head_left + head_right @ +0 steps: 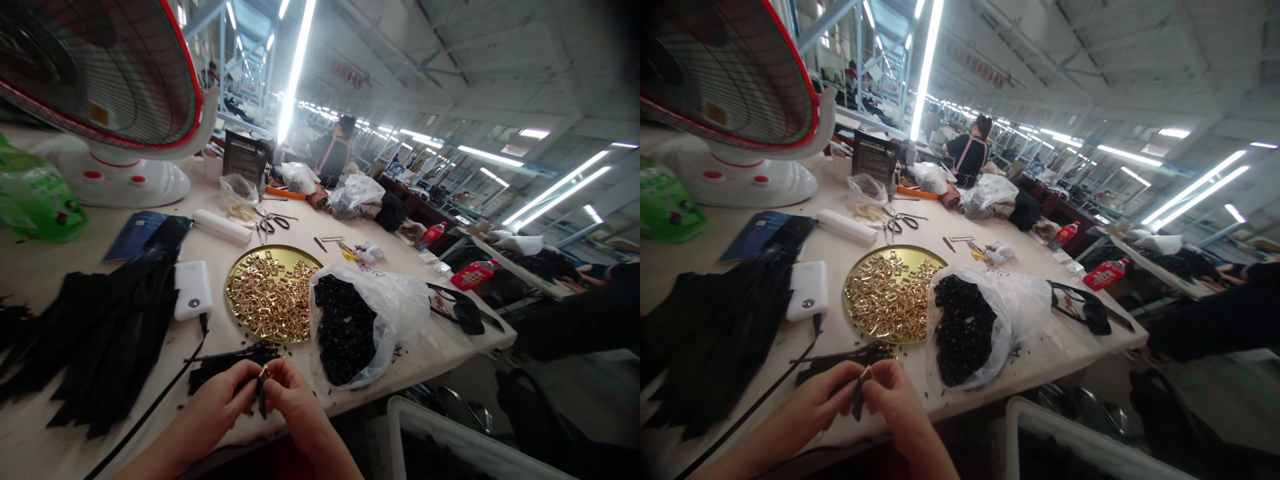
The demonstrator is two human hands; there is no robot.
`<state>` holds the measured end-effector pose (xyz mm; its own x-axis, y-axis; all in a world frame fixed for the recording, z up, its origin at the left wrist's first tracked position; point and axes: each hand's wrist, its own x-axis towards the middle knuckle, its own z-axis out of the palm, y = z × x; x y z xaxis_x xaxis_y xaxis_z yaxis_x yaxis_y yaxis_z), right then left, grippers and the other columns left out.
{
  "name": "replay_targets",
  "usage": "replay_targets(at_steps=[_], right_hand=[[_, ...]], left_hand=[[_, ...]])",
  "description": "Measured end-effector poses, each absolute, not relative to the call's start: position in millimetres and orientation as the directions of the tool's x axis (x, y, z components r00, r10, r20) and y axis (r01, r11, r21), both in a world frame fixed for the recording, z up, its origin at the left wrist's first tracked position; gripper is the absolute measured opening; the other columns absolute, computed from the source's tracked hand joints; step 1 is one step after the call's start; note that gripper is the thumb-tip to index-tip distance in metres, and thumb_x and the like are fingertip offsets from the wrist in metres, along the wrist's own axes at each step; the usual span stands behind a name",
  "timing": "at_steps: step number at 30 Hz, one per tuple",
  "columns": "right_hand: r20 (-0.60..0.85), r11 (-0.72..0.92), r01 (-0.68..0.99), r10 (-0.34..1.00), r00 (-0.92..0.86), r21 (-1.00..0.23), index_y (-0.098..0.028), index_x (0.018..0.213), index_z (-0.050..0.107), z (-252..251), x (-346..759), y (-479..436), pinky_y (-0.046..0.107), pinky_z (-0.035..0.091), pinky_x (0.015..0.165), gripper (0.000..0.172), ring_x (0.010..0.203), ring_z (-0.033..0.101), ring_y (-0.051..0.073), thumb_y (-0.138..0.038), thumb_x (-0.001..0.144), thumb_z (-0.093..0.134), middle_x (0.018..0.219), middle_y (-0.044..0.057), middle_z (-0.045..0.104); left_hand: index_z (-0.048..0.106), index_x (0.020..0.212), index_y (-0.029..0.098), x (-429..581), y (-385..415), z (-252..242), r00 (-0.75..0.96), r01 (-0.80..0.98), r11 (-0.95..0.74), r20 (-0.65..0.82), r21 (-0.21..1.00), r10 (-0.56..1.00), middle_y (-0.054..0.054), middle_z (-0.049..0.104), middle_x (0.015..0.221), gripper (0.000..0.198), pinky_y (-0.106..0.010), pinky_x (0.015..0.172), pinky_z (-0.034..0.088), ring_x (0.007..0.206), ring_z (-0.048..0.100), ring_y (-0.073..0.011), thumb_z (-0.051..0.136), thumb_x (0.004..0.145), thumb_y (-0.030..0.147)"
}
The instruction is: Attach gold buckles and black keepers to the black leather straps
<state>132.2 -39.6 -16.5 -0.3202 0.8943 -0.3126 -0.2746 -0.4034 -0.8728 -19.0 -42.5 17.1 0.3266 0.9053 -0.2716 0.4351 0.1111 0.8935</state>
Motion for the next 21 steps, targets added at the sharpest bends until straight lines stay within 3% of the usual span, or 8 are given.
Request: replay_targets(at_steps=[3,8,12,16,18,21], right_hand=[[-0.319,-0.432,-0.27,0.87,-0.377,-0.861,-0.016,0.074,0.055,-20,137,-39,0.021,0.03,0.052,0.028,0.051,0.043,0.008,-0.033,0.061,0.073,0.062,-0.004,0.053],[-0.298,-0.427,-0.335,0.879,-0.373,-0.84,-0.016,0.066,0.051,-20,138,-40,0.021,0.033,0.057,0.026,0.056,0.045,0.008,-0.029,0.061,0.073,0.065,-0.004,0.052],[-0.276,-0.359,-0.327,0.922,-0.273,-0.874,-0.017,0.066,0.047,-21,139,-39,0.023,0.036,0.061,0.03,0.058,0.047,0.009,-0.037,0.063,0.071,0.069,-0.002,0.053],[-0.208,-0.22,-0.21,0.975,-0.078,-0.953,-0.021,0.06,0.036,-27,140,-35,0.023,0.037,0.054,0.038,0.051,0.045,0.009,-0.045,0.067,0.065,0.057,-0.005,0.048],[-0.211,-0.212,-0.193,0.977,-0.027,-0.958,-0.022,0.063,0.035,-28,139,-34,0.023,0.036,0.05,0.039,0.048,0.044,0.009,-0.046,0.065,0.066,0.053,-0.008,0.044],[-0.223,-0.238,-0.196,0.97,-0.097,-0.951,-0.022,0.078,0.044,-27,137,-35,0.023,0.037,0.048,0.034,0.047,0.046,0.009,-0.041,0.062,0.068,0.06,-0.007,0.048]], left_hand=[[0.046,0.085,0.02,-16,-43,6,0.293,0.407,0.171,-0.306,0.897,0.906,0.005,0.056,0.062,0.022,-0.02,0.042,0.035,0.049,0.049,-0.0114,0.041,0.08,0.041],[0.048,0.078,0.019,-17,-43,1,0.292,0.423,0.153,-0.294,0.893,0.91,0.004,0.058,0.066,0.023,-0.022,0.048,0.041,0.05,0.053,-0.0116,0.044,0.079,0.042],[0.055,0.082,0.02,-22,-42,9,0.319,0.494,0.073,-0.259,0.866,0.912,0.002,0.064,0.074,0.019,-0.024,0.06,0.044,0.065,0.059,-0.015,0.045,0.078,0.036],[0.058,0.082,0.021,-24,-42,14,0.261,0.584,0.038,-0.232,0.811,0.937,0.0,0.066,0.079,0.015,-0.025,0.068,0.043,0.075,0.061,-0.0174,0.047,0.073,0.027],[0.057,0.088,0.021,-23,-42,14,0.266,0.561,0.056,-0.244,0.826,0.933,0.0,0.066,0.083,0.019,-0.025,0.068,0.044,0.073,0.061,-0.0166,0.047,0.073,0.028],[0.055,0.094,0.02,-19,-42,12,0.32,0.492,0.096,-0.282,0.865,0.905,0.0,0.066,0.082,0.024,-0.025,0.063,0.045,0.064,0.061,-0.0149,0.045,0.075,0.031]])
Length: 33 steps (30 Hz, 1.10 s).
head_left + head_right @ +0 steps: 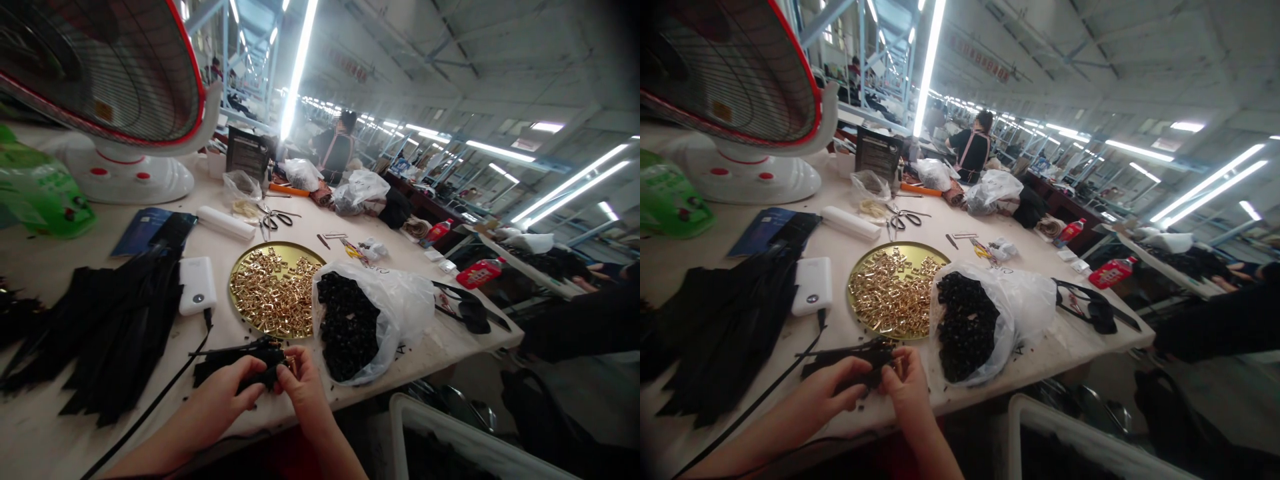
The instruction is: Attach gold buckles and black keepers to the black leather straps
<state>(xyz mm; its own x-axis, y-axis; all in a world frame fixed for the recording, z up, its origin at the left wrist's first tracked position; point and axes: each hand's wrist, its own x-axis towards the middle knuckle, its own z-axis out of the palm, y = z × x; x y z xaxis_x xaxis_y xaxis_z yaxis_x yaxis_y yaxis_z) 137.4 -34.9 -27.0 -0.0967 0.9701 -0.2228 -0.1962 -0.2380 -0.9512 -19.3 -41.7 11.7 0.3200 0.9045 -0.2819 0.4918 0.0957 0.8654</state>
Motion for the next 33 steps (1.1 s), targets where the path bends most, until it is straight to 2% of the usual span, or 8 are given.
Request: replay_targets(at_steps=[4,9,14,17,23,27,30,33], right_hand=[[-0.258,-0.285,-0.142,0.948,-0.184,-0.948,-0.02,0.079,0.05,-24,140,-38,0.023,0.035,0.048,0.028,0.045,0.046,0.009,-0.038,0.065,0.065,0.059,-0.005,0.052],[-0.243,-0.25,-0.1,0.967,-0.073,-0.963,-0.02,0.078,0.049,-28,141,-40,0.024,0.036,0.049,0.024,0.045,0.046,0.01,-0.035,0.066,0.064,0.053,-0.006,0.05],[-0.047,-0.054,0.142,0.998,0.049,-0.988,-0.02,0.08,0.054,-32,136,-46,0.028,0.041,0.06,0.01,0.063,0.053,0.015,-0.023,0.071,0.057,0.07,0.0,0.056],[0.027,0.017,0.277,0.999,0.032,-0.961,-0.021,0.078,0.057,-34,137,-51,0.028,0.041,0.066,0.009,0.071,0.053,0.016,-0.016,0.07,0.056,0.075,0.001,0.057],[-0.181,-0.169,0.128,0.979,-0.095,-0.977,-0.019,0.074,0.051,-34,140,-52,0.022,0.034,0.046,0.004,0.046,0.045,0.01,-0.023,0.073,0.052,0.055,-0.005,0.046],[-0.183,-0.176,0.095,0.981,-0.07,-0.98,-0.019,0.075,0.049,-32,138,-51,0.021,0.034,0.045,0.006,0.045,0.043,0.009,-0.025,0.073,0.052,0.053,-0.007,0.045],[-0.116,-0.108,0.162,0.992,-0.046,-0.981,-0.019,0.077,0.05,-34,137,-53,0.022,0.036,0.049,0.004,0.05,0.046,0.011,-0.024,0.076,0.049,0.057,-0.005,0.046],[0.081,0.099,0.364,0.995,-0.064,-0.926,-0.019,0.078,0.053,-35,139,-56,0.026,0.04,0.058,0.006,0.064,0.051,0.014,-0.018,0.077,0.047,0.07,0.0,0.053]], left_hand=[[0.055,0.095,0.019,-16,-41,7,0.335,0.463,0.103,-0.282,0.88,0.899,-0.001,0.067,0.083,0.025,-0.026,0.066,0.045,0.065,0.062,-0.0157,0.047,0.073,0.029],[0.06,0.087,0.018,-23,-36,10,0.377,0.466,0.126,-0.325,0.876,0.867,0.001,0.066,0.074,0.022,-0.024,0.063,0.044,0.067,0.06,-0.0161,0.051,0.068,0.024],[0.061,0.074,0.017,-25,-36,8,0.363,0.451,0.167,-0.351,0.877,0.863,0.003,0.063,0.061,0.015,-0.022,0.059,0.043,0.059,0.059,-0.0146,0.048,0.068,0.023],[0.061,0.072,0.017,-22,-37,4,0.347,0.456,0.183,-0.363,0.871,0.865,0.003,0.063,0.06,0.016,-0.022,0.057,0.042,0.058,0.059,-0.0147,0.048,0.068,0.025],[0.062,0.077,0.016,-17,-35,3,0.383,0.489,0.163,-0.379,0.857,0.843,0.002,0.065,0.063,0.02,-0.022,0.058,0.043,0.061,0.06,-0.0153,0.047,0.068,0.026],[0.06,0.074,0.017,-19,-34,3,0.418,0.545,0.142,-0.415,0.826,0.808,0.001,0.062,0.064,0.022,-0.021,0.052,0.041,0.056,0.058,-0.0146,0.046,0.071,0.033],[0.056,0.068,0.018,-20,-36,-1,0.409,0.594,0.135,-0.442,0.793,0.798,0.002,0.059,0.06,0.025,-0.021,0.046,0.037,0.051,0.054,-0.0134,0.043,0.073,0.039],[0.052,0.067,0.018,-17,-40,-6,0.403,0.588,0.166,-0.465,0.792,0.789,0.003,0.056,0.055,0.028,-0.021,0.043,0.034,0.047,0.05,-0.0128,0.039,0.075,0.042]])
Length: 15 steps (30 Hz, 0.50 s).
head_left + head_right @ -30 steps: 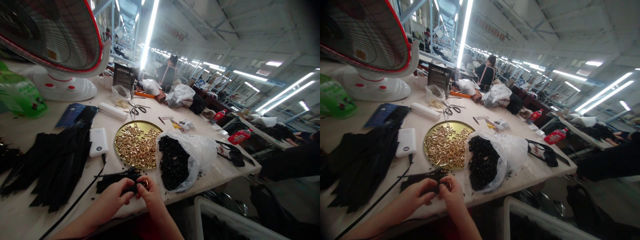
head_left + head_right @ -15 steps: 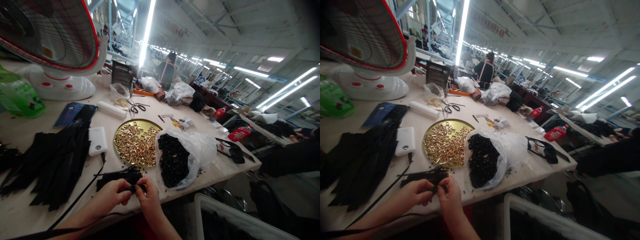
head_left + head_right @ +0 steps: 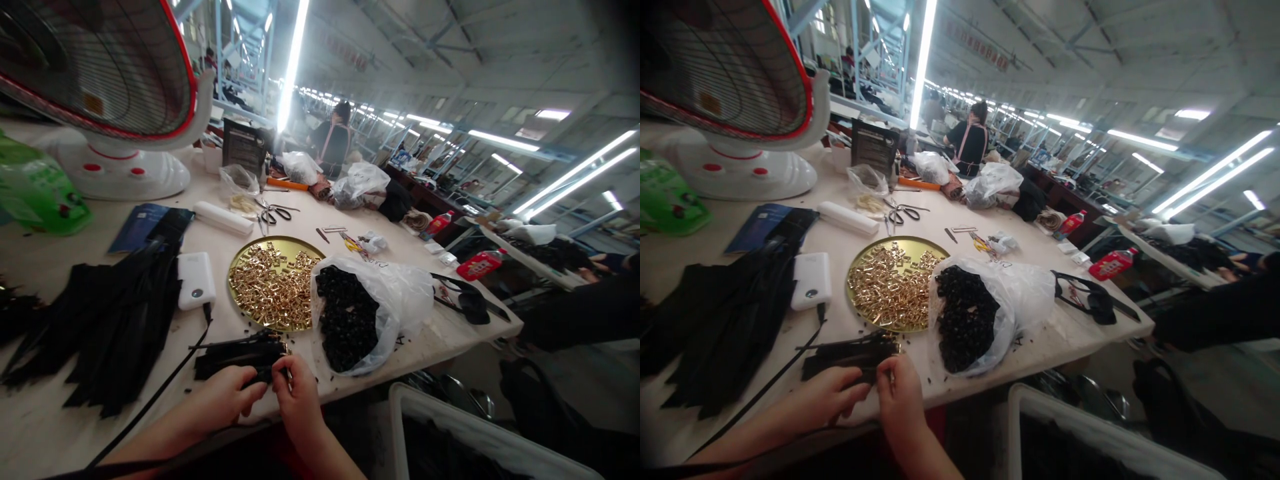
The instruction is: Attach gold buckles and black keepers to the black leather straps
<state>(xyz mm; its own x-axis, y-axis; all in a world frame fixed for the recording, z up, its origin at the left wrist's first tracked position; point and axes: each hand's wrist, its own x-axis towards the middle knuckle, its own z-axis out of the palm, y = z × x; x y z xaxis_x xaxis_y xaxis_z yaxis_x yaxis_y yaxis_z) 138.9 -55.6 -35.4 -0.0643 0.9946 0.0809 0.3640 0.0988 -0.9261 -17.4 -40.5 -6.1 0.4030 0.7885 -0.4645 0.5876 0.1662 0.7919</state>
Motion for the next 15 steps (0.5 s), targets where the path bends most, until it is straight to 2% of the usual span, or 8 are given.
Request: replay_targets(at_steps=[2,5,10,15], right_hand=[[0.184,0.227,0.463,0.973,-0.137,-0.856,-0.019,0.078,0.055,-35,142,-57,0.027,0.04,0.063,0.009,0.071,0.052,0.016,-0.014,0.077,0.047,0.074,0.002,0.055],[0.198,0.302,0.505,0.948,-0.25,-0.808,-0.019,0.078,0.056,-30,148,-57,0.025,0.04,0.064,0.011,0.071,0.054,0.015,-0.012,0.077,0.048,0.074,0.002,0.057],[0.136,0.287,0.537,0.943,-0.303,-0.793,-0.019,0.08,0.058,-20,153,-54,0.025,0.042,0.063,0.011,0.072,0.055,0.015,-0.013,0.078,0.049,0.076,0.002,0.059],[0.061,0.256,0.503,0.927,-0.371,-0.825,-0.02,0.076,0.058,-19,153,-51,0.025,0.043,0.065,0.011,0.073,0.055,0.015,-0.012,0.076,0.051,0.076,0.002,0.059]], left_hand=[[0.05,0.067,0.019,-16,-43,-9,0.403,0.576,0.206,-0.493,0.791,0.771,0.004,0.053,0.052,0.025,-0.02,0.041,0.032,0.044,0.048,-0.0122,0.038,0.075,0.04],[0.049,0.064,0.02,-15,-44,-9,0.394,0.586,0.205,-0.497,0.784,0.773,0.004,0.054,0.052,0.02,-0.021,0.042,0.032,0.044,0.049,-0.0123,0.039,0.073,0.035],[0.055,0.062,0.02,-17,-44,2,0.405,0.664,0.048,-0.413,0.746,0.815,0.002,0.061,0.056,0.028,-0.022,0.049,0.036,0.051,0.056,-0.0143,0.04,0.077,0.037],[0.06,0.065,0.02,-14,-45,7,0.419,0.706,0.002,-0.419,0.709,0.806,0.001,0.065,0.06,0.029,-0.021,0.05,0.036,0.054,0.058,-0.0141,0.037,0.079,0.032]])
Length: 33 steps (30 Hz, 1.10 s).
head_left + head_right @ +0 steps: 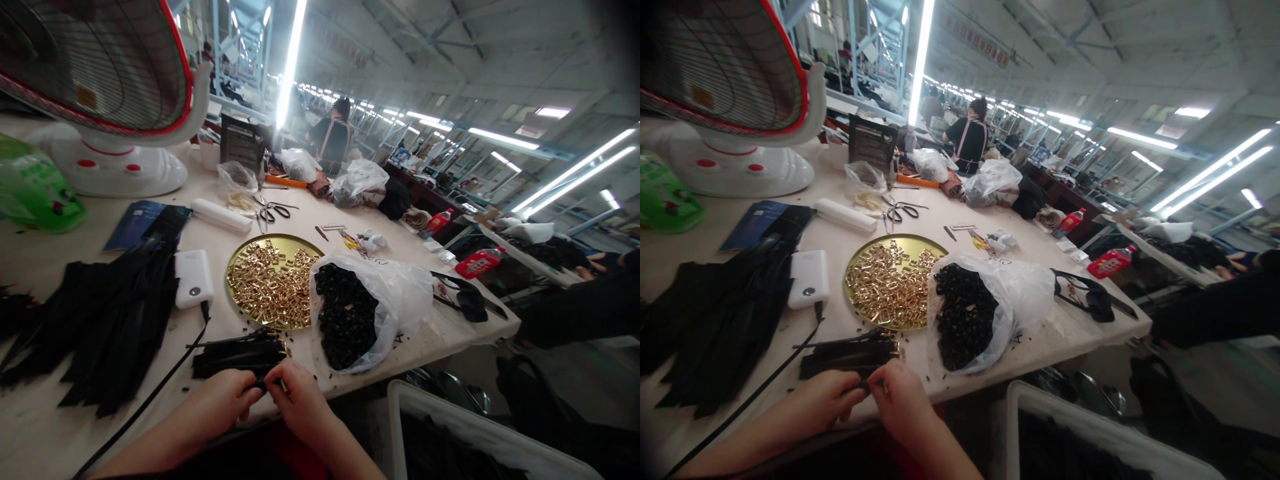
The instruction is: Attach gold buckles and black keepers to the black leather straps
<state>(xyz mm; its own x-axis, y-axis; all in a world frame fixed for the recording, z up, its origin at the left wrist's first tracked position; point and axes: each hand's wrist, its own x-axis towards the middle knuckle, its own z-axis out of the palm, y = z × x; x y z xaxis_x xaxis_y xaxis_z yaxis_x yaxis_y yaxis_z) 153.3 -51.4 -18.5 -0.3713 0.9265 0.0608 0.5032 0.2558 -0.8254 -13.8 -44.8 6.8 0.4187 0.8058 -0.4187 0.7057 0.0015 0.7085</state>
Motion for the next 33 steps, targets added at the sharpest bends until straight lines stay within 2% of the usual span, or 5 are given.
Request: replay_targets(at_steps=[5,9,14,23,33], right_hand=[[-0.164,-0.049,0.369,0.944,-0.287,-0.928,-0.019,0.092,0.054,-30,153,-48,0.021,0.04,0.049,0.016,0.05,0.05,0.01,-0.017,0.079,0.046,0.064,-0.003,0.052],[-0.145,0.061,0.561,0.938,-0.315,-0.825,-0.02,0.09,0.054,-24,155,-46,0.022,0.036,0.051,0.012,0.056,0.051,0.012,-0.024,0.082,0.047,0.065,-0.002,0.054],[-0.073,0.248,0.672,0.909,-0.411,-0.698,-0.02,0.084,0.055,-11,155,-48,0.025,0.034,0.057,0.009,0.065,0.052,0.015,-0.023,0.082,0.046,0.072,0.001,0.059],[-0.107,0.101,0.522,0.929,-0.353,-0.847,-0.019,0.088,0.052,-17,160,-48,0.021,0.035,0.052,0.011,0.058,0.05,0.012,-0.027,0.084,0.046,0.066,-0.003,0.054],[-0.023,0.151,0.508,0.947,-0.321,-0.848,-0.018,0.079,0.054,-17,147,-27,0.022,0.036,0.053,0.017,0.059,0.052,0.013,-0.028,0.086,0.042,0.064,-0.001,0.056]], left_hand=[[0.061,0.069,0.019,-12,-43,6,0.394,0.757,-0.066,-0.374,0.65,0.84,-0.004,0.068,0.067,0.032,-0.025,0.056,0.039,0.062,0.061,-0.0183,0.035,0.081,0.031],[0.063,0.076,0.019,-17,-42,7,0.396,0.768,-0.095,-0.353,0.633,0.848,-0.006,0.069,0.078,0.028,-0.027,0.062,0.04,0.072,0.063,-0.0211,0.038,0.08,0.032],[0.059,0.07,0.019,-13,-46,14,0.393,0.78,-0.084,-0.38,0.62,0.837,-0.004,0.067,0.069,0.031,-0.026,0.058,0.038,0.065,0.061,-0.0187,0.034,0.083,0.03],[0.062,0.074,0.02,-20,-43,15,0.385,0.795,-0.141,-0.311,0.59,0.869,-0.006,0.069,0.078,0.029,-0.027,0.061,0.039,0.071,0.061,-0.0207,0.037,0.082,0.031],[0.064,0.079,0.021,-24,-26,8,0.386,0.789,-0.236,-0.159,0.567,0.909,-0.004,0.069,0.08,0.025,-0.027,0.064,0.041,0.074,0.061,-0.0202,0.043,0.082,0.034]])
